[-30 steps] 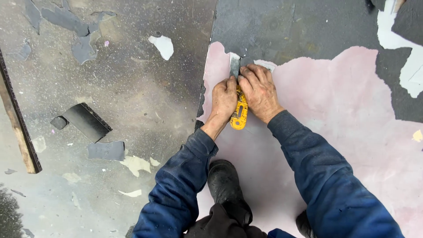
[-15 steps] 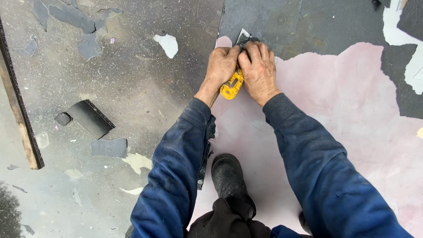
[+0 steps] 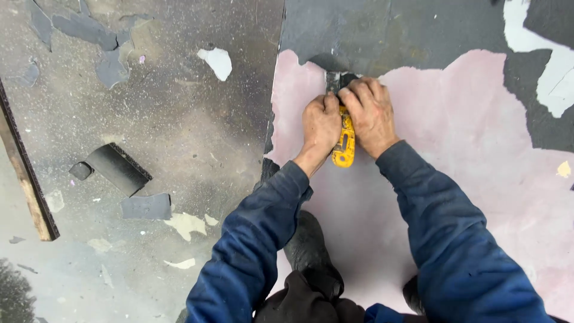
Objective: The person uses a yellow scraper to remove layers of dark and light material from a wall surface. They repeatedly scrape the wall, peel off loose pieces by hand, and clear the debris from the work area.
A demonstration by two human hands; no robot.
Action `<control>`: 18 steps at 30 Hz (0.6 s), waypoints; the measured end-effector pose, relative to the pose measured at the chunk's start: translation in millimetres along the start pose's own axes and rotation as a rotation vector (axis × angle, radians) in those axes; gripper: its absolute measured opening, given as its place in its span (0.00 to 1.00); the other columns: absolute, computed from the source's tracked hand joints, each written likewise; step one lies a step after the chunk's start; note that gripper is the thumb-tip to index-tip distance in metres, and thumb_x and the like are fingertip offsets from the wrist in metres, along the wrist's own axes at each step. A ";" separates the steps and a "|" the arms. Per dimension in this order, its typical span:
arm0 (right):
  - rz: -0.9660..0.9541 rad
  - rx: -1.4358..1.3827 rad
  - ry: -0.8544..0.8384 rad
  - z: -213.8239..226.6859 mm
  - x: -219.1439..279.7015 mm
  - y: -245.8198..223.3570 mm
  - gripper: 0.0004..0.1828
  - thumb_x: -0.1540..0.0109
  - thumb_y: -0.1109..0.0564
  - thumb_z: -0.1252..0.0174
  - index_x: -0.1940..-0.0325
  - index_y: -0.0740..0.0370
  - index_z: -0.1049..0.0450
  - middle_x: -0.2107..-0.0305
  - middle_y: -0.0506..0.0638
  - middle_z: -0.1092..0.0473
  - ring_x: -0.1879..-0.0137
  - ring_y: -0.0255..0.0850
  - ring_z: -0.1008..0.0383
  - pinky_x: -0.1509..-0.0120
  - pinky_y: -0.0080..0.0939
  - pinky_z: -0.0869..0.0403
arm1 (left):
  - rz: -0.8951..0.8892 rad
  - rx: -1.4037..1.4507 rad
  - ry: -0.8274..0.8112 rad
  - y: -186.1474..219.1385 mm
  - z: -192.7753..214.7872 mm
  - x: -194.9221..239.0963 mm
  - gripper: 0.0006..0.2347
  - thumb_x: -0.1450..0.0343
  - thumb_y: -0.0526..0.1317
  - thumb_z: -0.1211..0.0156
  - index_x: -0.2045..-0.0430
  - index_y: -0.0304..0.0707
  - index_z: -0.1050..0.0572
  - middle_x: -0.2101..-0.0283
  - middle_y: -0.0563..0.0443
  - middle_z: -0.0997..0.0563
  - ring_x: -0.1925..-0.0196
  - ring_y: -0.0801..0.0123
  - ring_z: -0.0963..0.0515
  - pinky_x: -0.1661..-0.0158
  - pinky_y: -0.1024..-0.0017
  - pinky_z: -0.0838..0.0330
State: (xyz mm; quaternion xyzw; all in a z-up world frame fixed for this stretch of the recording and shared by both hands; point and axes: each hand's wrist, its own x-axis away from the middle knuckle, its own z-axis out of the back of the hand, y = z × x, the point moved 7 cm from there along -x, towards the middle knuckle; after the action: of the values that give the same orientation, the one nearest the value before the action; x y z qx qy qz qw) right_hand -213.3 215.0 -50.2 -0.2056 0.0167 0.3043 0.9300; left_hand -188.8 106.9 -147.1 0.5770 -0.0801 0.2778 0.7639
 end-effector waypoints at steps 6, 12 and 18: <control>0.008 0.021 0.072 -1.7 -3.5 13.3 0.10 0.36 0.58 0.39 0.52 0.61 0.29 0.50 0.53 0.29 0.41 0.52 0.31 0.39 0.55 0.34 | 0.007 0.093 -0.072 40.0 11.0 -8.7 0.19 0.24 0.46 0.52 0.72 0.22 0.23 0.73 0.29 0.19 0.71 0.46 0.17 0.65 0.55 0.25; 0.157 0.214 0.089 -41.8 16.0 5.4 0.05 0.41 0.56 0.43 0.62 0.54 0.30 0.58 0.50 0.31 0.44 0.51 0.31 0.42 0.59 0.34 | -0.111 -0.122 -0.001 -49.9 -8.0 -22.8 0.17 0.25 0.44 0.50 0.69 0.26 0.20 0.70 0.28 0.18 0.63 0.42 0.16 0.59 0.52 0.26; -0.149 0.243 0.032 -26.3 -67.7 114.0 0.10 0.36 0.64 0.43 0.50 0.60 0.30 0.51 0.54 0.32 0.41 0.53 0.32 0.40 0.55 0.34 | -0.042 -0.026 0.149 36.0 -22.5 -96.9 0.19 0.25 0.46 0.52 0.74 0.25 0.22 0.70 0.28 0.17 0.65 0.42 0.16 0.61 0.52 0.25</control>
State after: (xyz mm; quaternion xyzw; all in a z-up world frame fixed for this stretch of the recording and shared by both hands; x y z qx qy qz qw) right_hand -331.3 250.1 -106.1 -0.0972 0.0531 0.2267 0.9676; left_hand -292.5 102.1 -167.2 0.5462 -0.0145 0.3029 0.7808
